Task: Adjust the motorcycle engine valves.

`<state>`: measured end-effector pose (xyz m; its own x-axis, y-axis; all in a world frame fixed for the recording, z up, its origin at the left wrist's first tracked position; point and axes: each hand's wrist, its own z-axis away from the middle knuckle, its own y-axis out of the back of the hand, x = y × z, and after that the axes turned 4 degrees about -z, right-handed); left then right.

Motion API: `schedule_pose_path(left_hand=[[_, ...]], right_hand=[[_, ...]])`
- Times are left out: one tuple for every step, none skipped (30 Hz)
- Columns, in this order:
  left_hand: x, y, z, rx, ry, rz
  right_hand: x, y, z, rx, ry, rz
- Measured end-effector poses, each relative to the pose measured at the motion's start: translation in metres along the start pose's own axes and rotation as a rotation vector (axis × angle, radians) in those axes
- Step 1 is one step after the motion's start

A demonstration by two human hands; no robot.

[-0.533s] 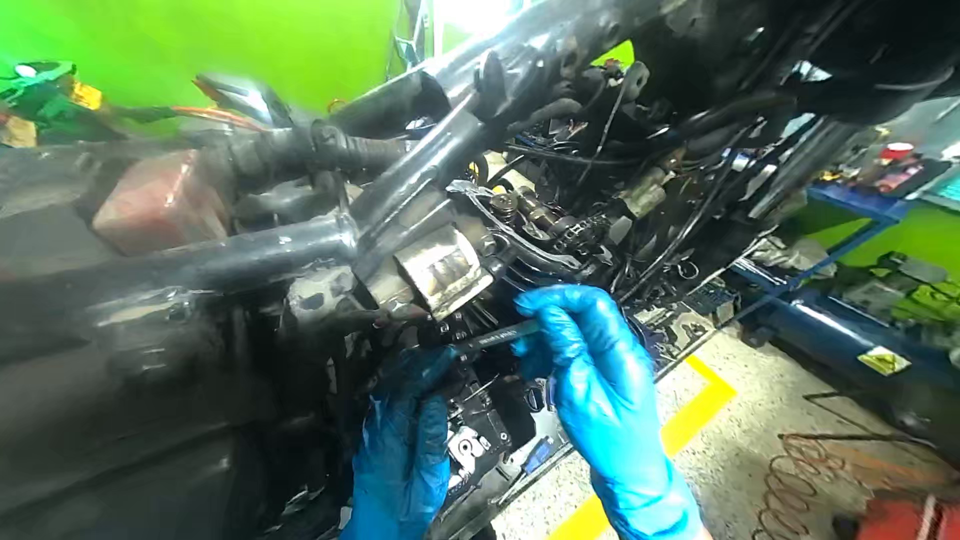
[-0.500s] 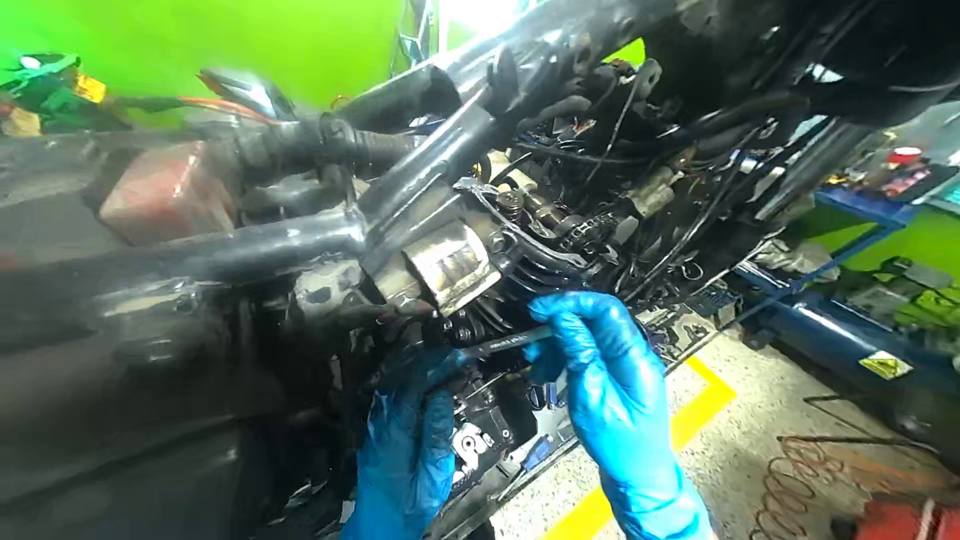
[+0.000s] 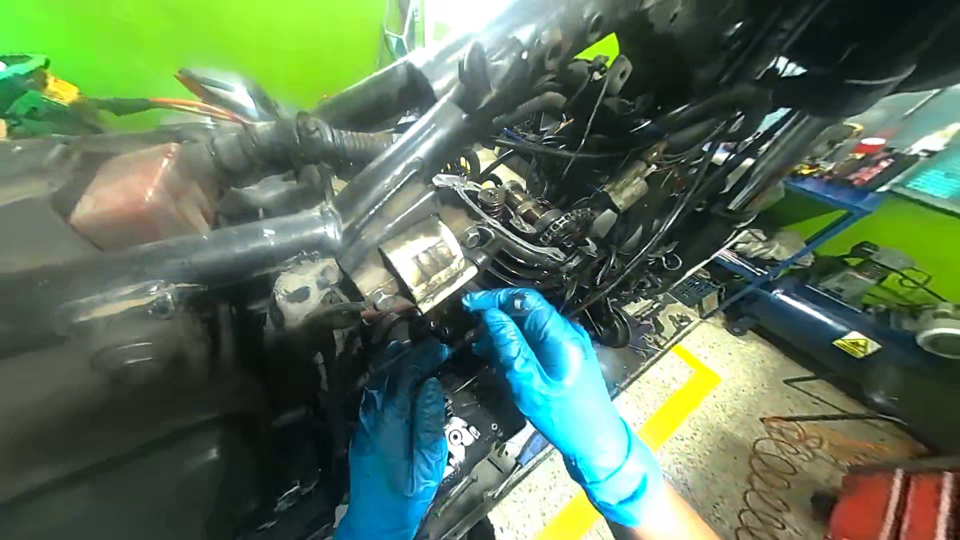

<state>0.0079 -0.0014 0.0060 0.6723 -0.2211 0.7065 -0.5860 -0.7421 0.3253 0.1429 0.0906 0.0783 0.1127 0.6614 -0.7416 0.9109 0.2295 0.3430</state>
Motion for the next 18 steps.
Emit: schedule_pose_path(left_hand=[[0.0, -0.001, 0.001, 0.009, 0.003, 0.011], [0.0, -0.001, 0.001, 0.018, -0.003, 0.017], [0.0, -0.002, 0.0, 0.025, -0.014, 0.014], [0.0, -0.002, -0.001, 0.04, -0.033, 0.004], [0.0, -0.003, -0.001, 0.049, -0.058, 0.005], [0.001, -0.003, 0.0, 0.056, -0.077, 0.009], [0.0, -0.003, 0.0, 0.063, -0.093, 0.014], [-0.001, -0.003, 0.0, 0.069, -0.108, 0.01], [-0.002, -0.003, 0.0, 0.068, -0.121, 0.004], [-0.002, -0.003, -0.001, 0.067, -0.132, -0.013], [-0.003, -0.002, -0.002, 0.065, -0.136, -0.04], [-0.001, -0.002, -0.002, 0.056, -0.127, -0.072], [0.001, -0.002, -0.002, 0.046, -0.1, -0.093], [0.004, -0.001, -0.003, 0.016, -0.039, -0.082], [0.008, 0.002, -0.007, -0.036, 0.05, -0.025], [0.012, 0.006, -0.013, -0.094, 0.128, 0.046], [0.016, 0.009, -0.018, -0.143, 0.173, 0.075], [0.021, 0.012, -0.022, -0.184, 0.191, 0.028]], right_hand=[[0.0, -0.002, 0.005, -0.01, -0.033, -0.028], [0.002, -0.005, 0.015, 0.007, -0.029, -0.082], [0.007, -0.009, 0.026, 0.05, 0.009, -0.144], [0.013, -0.013, 0.037, 0.092, 0.059, -0.174], [0.02, -0.016, 0.046, 0.124, 0.117, -0.175], [0.026, -0.019, 0.052, 0.14, 0.181, -0.153], [0.03, -0.02, 0.055, 0.144, 0.237, -0.107], [0.032, -0.022, 0.053, 0.151, 0.274, -0.048], [0.029, -0.024, 0.045, 0.168, 0.281, 0.028], [0.021, -0.026, 0.031, 0.189, 0.249, 0.11], [0.009, -0.027, 0.014, 0.204, 0.176, 0.196], [-0.004, -0.028, -0.001, 0.204, 0.066, 0.275], [-0.013, -0.028, -0.012, 0.199, -0.025, 0.302], [-0.018, -0.028, -0.014, 0.191, -0.094, 0.271], [-0.018, -0.026, -0.011, 0.197, -0.122, 0.176], [-0.014, -0.022, -0.003, 0.218, -0.129, 0.019], [-0.01, -0.018, 0.004, 0.265, -0.17, -0.19], [-0.007, -0.011, 0.009, 0.329, -0.254, -0.403]])
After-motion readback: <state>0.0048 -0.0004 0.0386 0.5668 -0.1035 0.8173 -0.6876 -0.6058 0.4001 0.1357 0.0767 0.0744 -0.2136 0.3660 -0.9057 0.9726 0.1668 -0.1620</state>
